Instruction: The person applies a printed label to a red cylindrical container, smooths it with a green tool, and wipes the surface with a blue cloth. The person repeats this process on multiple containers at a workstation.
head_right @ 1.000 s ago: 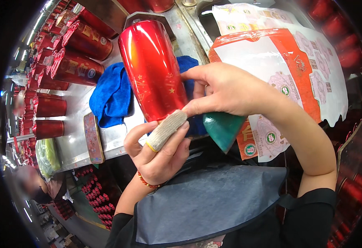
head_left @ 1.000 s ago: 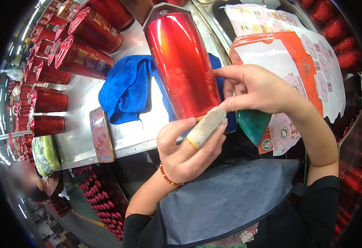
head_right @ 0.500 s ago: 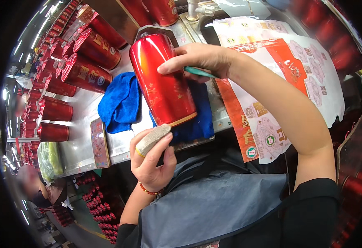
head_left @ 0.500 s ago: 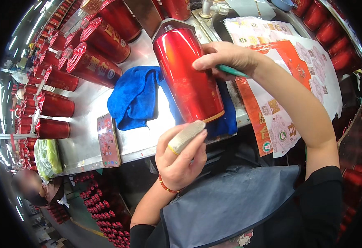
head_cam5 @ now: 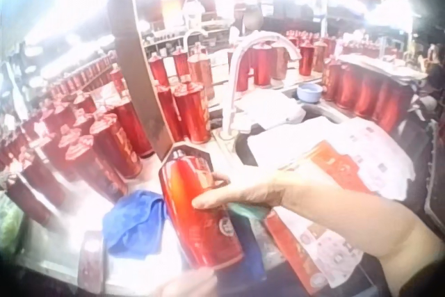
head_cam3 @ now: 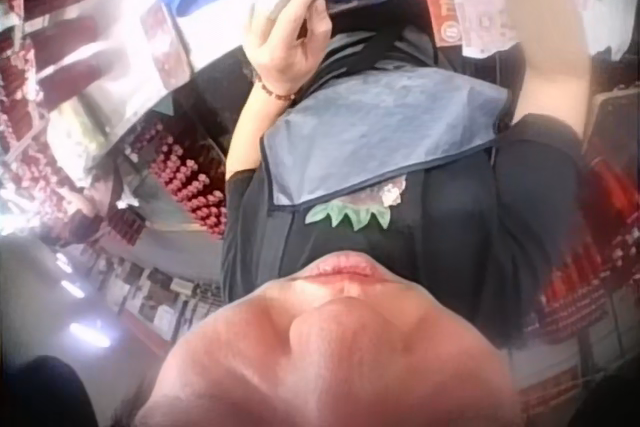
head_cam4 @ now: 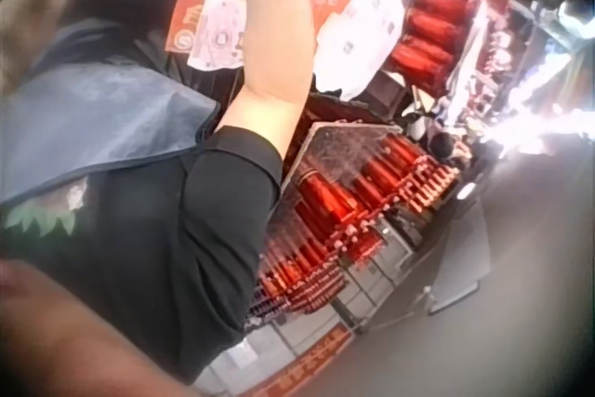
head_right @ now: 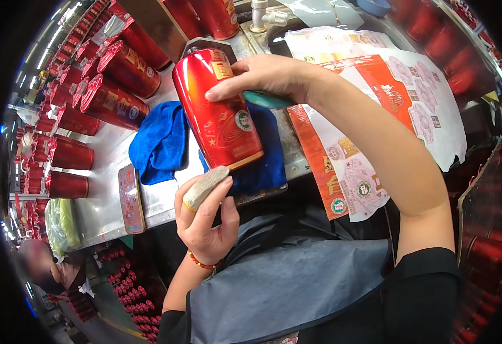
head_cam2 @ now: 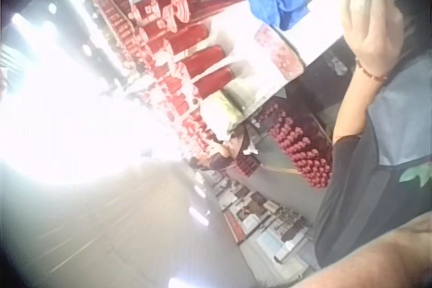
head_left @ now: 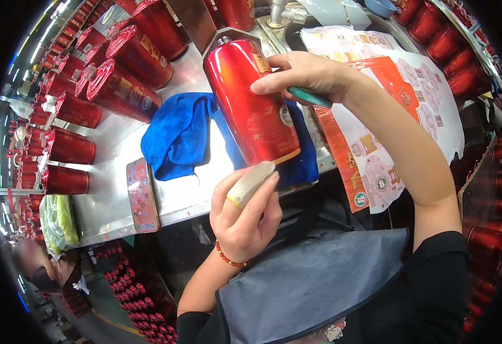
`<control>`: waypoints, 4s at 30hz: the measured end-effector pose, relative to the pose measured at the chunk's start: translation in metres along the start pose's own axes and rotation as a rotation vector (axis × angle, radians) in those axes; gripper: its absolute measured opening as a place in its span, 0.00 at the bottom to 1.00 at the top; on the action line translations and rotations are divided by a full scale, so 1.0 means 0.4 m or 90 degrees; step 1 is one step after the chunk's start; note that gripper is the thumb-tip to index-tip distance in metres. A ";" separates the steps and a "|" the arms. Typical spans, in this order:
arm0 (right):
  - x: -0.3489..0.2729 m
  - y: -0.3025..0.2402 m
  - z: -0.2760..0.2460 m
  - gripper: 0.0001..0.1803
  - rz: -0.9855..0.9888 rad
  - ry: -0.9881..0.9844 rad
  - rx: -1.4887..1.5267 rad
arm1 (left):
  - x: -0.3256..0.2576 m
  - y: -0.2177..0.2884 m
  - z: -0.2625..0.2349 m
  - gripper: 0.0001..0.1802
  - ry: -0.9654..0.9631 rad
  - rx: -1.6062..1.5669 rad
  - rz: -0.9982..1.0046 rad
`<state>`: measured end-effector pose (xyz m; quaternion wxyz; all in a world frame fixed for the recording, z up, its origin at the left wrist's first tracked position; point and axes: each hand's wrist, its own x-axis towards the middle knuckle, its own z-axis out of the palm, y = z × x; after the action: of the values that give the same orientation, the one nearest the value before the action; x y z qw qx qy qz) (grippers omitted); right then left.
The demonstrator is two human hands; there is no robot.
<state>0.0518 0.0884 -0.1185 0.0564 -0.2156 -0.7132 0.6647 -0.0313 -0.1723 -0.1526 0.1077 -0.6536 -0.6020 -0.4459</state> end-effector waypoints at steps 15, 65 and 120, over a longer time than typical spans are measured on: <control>-0.020 -0.012 -0.025 0.44 0.044 0.035 -0.035 | 0.006 -0.054 0.056 0.38 0.017 -0.036 -0.170; -0.039 0.026 0.006 0.44 0.025 -0.048 0.154 | -0.057 -0.018 0.048 0.21 0.065 0.014 -0.028; -0.223 0.059 0.114 0.50 0.021 0.095 0.092 | 0.017 -0.060 0.027 0.49 -0.099 -0.161 -0.307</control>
<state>0.1207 0.0127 -0.1279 0.1134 -0.2715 -0.6535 0.6974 -0.0487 -0.1543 -0.1636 -0.1303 -0.5322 -0.6862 -0.4784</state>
